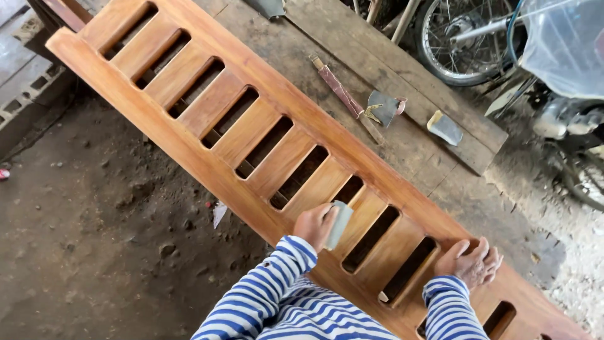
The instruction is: The person sands a long wooden slatted board using a sanding block held in the right hand. They move the block back and forth along the surface and inside the cutouts of the board, while the left hand stabilizes the wood.
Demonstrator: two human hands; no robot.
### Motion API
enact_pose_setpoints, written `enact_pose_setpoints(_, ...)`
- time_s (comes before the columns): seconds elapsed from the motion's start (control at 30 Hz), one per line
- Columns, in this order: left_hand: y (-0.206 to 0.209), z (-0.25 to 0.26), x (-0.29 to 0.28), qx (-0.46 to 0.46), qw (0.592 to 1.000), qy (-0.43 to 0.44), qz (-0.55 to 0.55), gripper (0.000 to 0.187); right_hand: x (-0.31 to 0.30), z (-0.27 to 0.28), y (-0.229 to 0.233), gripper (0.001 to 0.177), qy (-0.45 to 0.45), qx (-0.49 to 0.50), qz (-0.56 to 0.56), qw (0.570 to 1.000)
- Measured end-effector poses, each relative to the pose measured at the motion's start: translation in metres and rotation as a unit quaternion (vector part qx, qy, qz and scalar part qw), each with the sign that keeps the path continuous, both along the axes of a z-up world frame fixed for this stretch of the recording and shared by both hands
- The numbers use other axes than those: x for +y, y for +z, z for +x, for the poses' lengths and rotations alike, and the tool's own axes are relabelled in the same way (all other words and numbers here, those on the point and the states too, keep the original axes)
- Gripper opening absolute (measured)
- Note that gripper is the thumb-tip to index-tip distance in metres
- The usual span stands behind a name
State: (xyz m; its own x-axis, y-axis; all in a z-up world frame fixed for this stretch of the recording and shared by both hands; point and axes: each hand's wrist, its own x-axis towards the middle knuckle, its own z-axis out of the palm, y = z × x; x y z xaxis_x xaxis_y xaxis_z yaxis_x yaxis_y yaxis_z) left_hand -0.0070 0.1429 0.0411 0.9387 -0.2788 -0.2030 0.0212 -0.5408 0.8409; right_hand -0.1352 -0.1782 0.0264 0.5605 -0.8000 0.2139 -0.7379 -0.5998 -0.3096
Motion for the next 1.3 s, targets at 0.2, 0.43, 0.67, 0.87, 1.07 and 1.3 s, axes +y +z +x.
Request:
enact_pose_setpoints(0.2,-0.025,-0.019,0.007,0.067,0.993,0.089,-0.038,0.041,-0.001,0.0,-0.002,0.045,0.001,0.002,-0.031,1.0)
enact_pose_setpoints(0.43,-0.051,-0.03,0.001,0.088,0.986,0.131,-0.06,0.037,0.024,-0.002,0.013,0.052,0.107,-0.101,-0.011,0.989)
enact_pose_setpoints(0.67,-0.021,-0.053,-0.001,0.188,0.943,0.14,-0.234,0.026,0.147,0.022,0.037,0.032,0.259,-0.229,0.39,0.853)
enact_pose_setpoints(0.87,-0.023,-0.055,-0.001,0.09,0.96,0.16,-0.21,0.028,0.199,0.03,0.079,0.04,0.188,-0.11,0.76,0.613)
enact_pose_setpoints(1.07,-0.007,-0.07,0.018,-0.003,0.992,0.101,-0.069,0.028,0.172,0.02,0.021,0.025,0.171,-0.082,0.679,0.709)
enact_pose_setpoints(1.3,0.007,-0.025,0.053,-0.287,0.94,0.18,0.037,0.017,0.055,0.058,0.013,0.035,0.237,0.065,0.165,0.955)
